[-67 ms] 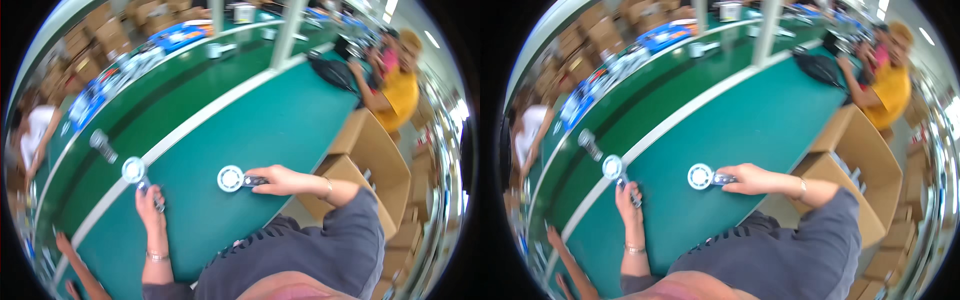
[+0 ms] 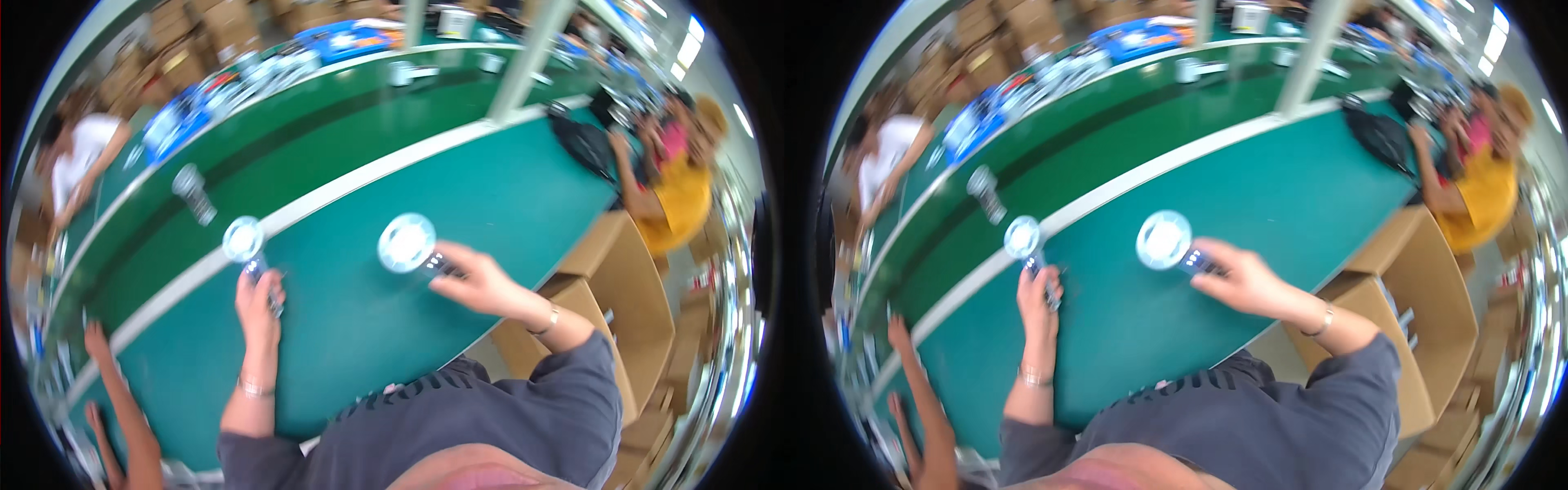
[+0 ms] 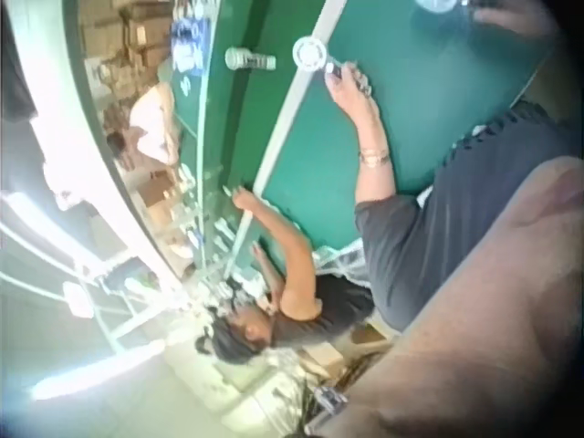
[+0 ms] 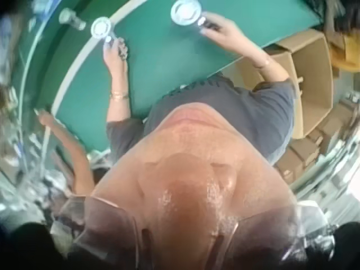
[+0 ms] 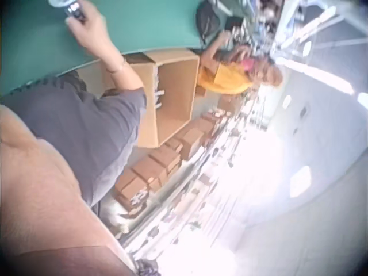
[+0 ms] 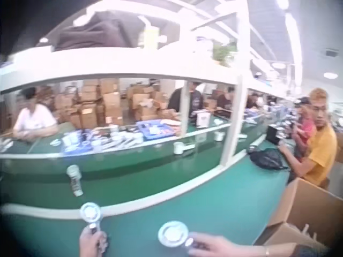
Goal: The person tests handheld fans on a conveyor table by turning them on to check their airflow and displays, places units into a cardboard box, and picks up more fans along the line.
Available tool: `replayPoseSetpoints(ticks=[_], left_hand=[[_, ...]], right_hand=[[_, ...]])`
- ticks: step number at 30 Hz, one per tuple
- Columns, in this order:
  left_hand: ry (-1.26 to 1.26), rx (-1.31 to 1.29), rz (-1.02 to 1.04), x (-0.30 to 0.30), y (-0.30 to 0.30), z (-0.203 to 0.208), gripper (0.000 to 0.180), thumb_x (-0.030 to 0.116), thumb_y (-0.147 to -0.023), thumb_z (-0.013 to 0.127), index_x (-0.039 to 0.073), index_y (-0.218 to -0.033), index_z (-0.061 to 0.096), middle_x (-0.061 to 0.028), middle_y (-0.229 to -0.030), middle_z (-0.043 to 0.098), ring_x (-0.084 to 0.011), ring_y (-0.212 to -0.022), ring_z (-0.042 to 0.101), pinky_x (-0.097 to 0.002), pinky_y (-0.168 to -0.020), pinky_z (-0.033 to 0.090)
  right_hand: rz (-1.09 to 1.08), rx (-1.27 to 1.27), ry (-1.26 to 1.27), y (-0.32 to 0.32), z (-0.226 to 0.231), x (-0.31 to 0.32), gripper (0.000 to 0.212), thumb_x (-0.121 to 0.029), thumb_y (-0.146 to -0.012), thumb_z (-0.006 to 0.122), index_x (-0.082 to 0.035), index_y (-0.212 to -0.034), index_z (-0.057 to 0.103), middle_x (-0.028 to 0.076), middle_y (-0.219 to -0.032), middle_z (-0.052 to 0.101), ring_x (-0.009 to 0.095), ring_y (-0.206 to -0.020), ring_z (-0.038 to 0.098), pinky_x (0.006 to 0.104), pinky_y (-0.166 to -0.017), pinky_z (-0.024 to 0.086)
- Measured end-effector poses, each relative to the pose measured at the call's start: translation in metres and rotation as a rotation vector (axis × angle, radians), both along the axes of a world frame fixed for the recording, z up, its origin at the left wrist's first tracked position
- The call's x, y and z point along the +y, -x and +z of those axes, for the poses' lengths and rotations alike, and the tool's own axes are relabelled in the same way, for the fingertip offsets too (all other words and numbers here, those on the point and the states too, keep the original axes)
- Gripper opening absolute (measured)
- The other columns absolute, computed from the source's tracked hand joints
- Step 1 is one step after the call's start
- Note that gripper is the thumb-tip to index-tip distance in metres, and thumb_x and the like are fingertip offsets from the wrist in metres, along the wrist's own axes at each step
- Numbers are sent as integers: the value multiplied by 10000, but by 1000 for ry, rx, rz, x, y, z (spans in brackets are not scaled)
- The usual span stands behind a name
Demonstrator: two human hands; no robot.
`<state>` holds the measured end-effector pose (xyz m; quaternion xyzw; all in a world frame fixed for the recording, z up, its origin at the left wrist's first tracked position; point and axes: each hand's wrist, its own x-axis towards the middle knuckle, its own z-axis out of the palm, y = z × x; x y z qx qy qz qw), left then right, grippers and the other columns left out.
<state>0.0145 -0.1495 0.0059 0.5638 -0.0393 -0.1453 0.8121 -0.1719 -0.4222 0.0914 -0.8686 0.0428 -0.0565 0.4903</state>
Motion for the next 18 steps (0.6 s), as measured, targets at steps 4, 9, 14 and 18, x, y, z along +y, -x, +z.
replayPoseSetpoints(ticks=[4, 9, 14, 18], left_hand=[[58, -18, 9, 16, 0, -4, 225, 116, -837, 577, 18, -1004, 463, -40, -772, 552, -74, -613, 493, -197, -505, 418], [95, -12, 0, 9, -3, -2, 214, 103, -843, 566, 31, -1008, 449, -47, -775, 548, -80, -622, 497, -201, -504, 424], [78, 20, -2, 15, -2, -4, 244, 109, -844, 564, 18, -1036, 444, -55, -775, 556, -78, -617, 498, -199, -502, 424], [84, 0, 3, 17, -1, -8, 282, 107, -843, 564, 0, -1071, 436, -60, -783, 562, -79, -626, 496, -205, -510, 423]], right_hand=[[-258, -575, -548, 21, 74, 26, 383, -301, -794, 638, -12, -987, 476, 39, -862, 502, 136, -784, 514, 243, -641, 441], [-79, -1235, -320, -25, 78, 62, 486, -431, -809, 574, 4, -994, 463, 95, -769, 558, 186, -551, 542, 284, -471, 434], [198, -1509, -344, -38, 61, 69, 557, -455, -812, 589, -15, -1120, 442, 119, -955, 554, 209, -692, 571, 288, -546, 473], [382, -460, 177, -43, 44, 57, 537, -26, -704, 666, 64, -1196, 471, 171, -932, 601, 255, -788, 603, 297, -714, 476]])
